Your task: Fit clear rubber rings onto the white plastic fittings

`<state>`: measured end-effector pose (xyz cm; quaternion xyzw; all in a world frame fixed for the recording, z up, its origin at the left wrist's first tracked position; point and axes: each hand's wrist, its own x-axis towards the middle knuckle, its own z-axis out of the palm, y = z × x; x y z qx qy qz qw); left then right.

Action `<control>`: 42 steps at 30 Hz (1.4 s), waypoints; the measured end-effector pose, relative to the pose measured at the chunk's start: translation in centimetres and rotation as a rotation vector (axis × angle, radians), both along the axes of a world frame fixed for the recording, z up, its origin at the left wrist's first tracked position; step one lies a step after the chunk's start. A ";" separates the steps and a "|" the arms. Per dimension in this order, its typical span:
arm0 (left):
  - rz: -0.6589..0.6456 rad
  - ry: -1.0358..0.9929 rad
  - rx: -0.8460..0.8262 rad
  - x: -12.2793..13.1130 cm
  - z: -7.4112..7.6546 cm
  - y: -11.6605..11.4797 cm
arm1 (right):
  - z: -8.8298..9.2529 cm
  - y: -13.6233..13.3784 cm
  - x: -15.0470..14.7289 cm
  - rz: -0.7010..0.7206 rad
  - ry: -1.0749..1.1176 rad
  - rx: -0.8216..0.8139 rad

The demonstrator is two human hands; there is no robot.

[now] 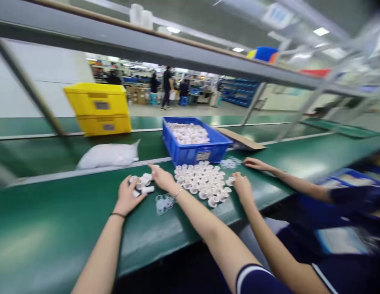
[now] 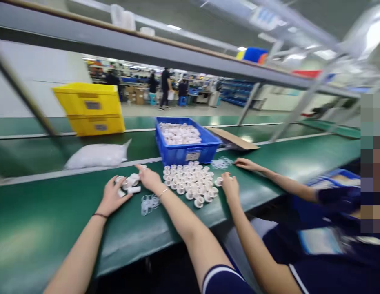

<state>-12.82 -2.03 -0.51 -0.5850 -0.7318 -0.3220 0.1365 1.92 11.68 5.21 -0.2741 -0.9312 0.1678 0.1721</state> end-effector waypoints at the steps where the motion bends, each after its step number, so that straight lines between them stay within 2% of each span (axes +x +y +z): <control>1: 0.011 -0.015 -0.014 0.1 0.1 -0.1 | -0.1 0.1 0.1 -0.009 0.031 -0.015; 6: 0.038 -0.119 -0.045 0.4 -0.2 -0.7 | -0.2 0.4 1.1 -0.015 0.034 -0.052; 15: 0.070 -0.274 -0.065 0.8 0.3 -1.7 | 3.0 -1.8 4.3 0.021 -0.005 -0.060; 18: 0.055 -0.296 -0.086 0.8 0.6 -2.8 | 3.6 -1.8 9.5 0.039 -0.004 -0.063; 22: 0.065 -0.315 -0.137 0.9 0.9 -4.0 | 3.0 0.7 20.2 0.060 0.012 -0.009; 24: 0.079 -0.330 -0.150 0.7 1.0 -4.2 | 2.3 2.0 22.1 0.061 -0.002 0.042; 26: 0.074 -0.360 -0.161 0.4 0.9 -4.1 | 1.8 2.4 19.5 0.100 -0.026 0.057; 28: 0.064 -0.393 -0.167 0.2 0.9 -3.9 | 2.0 2.0 13.1 0.151 -0.039 0.064; 31: 0.068 -0.369 -0.122 -0.1 0.9 -3.7 | 3.0 1.3 2.0 0.255 -0.227 0.142; 33: 0.082 -0.330 -0.081 -0.2 0.8 -3.6 | 3.6 1.4 -2.9 0.303 -0.261 0.153; 35: 0.102 -0.320 -0.048 -0.2 0.7 -3.6 | 3.9 1.9 -5.3 0.385 -0.317 0.141; 38: 0.125 -0.313 0.007 -0.2 0.5 -3.6 | 3.7 2.9 -6.5 0.547 -0.493 0.086; 42: 0.091 -0.299 0.067 -0.2 0.4 -3.4 | 3.0 3.6 -7.5 0.611 -0.624 0.067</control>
